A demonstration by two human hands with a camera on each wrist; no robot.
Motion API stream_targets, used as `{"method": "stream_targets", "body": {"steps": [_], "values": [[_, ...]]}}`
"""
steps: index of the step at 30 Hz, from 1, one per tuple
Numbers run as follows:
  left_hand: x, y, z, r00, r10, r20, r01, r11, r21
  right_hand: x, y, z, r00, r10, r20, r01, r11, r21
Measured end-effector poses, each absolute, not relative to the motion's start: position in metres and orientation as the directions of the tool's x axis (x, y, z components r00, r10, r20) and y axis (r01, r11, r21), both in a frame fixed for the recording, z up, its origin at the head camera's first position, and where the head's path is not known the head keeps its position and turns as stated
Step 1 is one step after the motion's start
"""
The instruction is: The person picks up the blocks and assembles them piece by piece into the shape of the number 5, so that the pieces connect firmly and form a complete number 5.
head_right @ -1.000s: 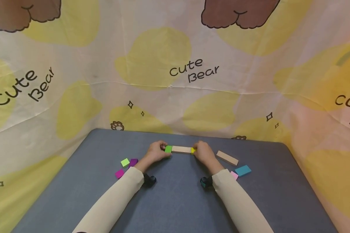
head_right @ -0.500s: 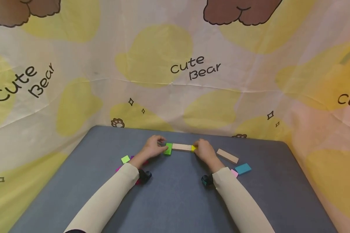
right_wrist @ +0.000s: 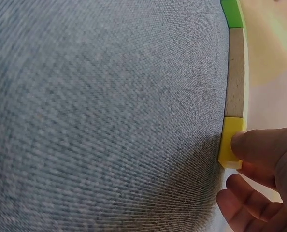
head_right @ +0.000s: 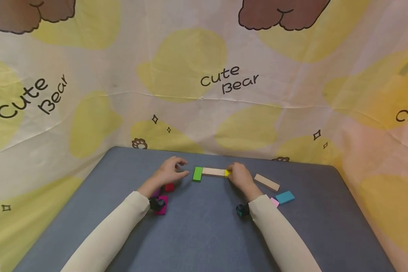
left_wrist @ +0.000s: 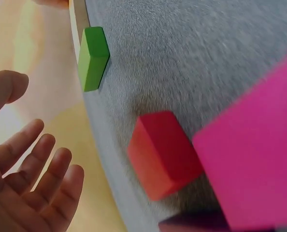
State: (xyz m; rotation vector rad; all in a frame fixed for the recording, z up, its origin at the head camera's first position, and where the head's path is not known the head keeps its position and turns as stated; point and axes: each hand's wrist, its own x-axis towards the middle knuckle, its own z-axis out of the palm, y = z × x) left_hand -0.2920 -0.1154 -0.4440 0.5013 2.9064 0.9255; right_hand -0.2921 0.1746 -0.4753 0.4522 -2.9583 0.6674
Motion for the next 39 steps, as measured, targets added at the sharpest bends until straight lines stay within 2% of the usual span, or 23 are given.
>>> {"method": "stream_targets", "body": {"steps": [12,24,39], "values": [[-0.267,-0.135,-0.433,-0.904,0.426,0.038,0.387,0.777,0.496,-0.291,0.174,-0.473,-0.958,-0.257,0.128,-0.287,0.865,-0.411],[-0.239,-0.16,-0.432,-0.863,0.498,0.086,0.487,0.776,0.401,-0.292,0.174,-0.473,-0.96,-0.256,0.117,-0.282,0.867,-0.411],[-0.211,-0.18,-0.446,-0.859,0.508,0.059,0.498,0.805,0.323,-0.291,0.172,-0.473,-0.957,-0.261,0.123,-0.289,0.876,-0.388]]}}
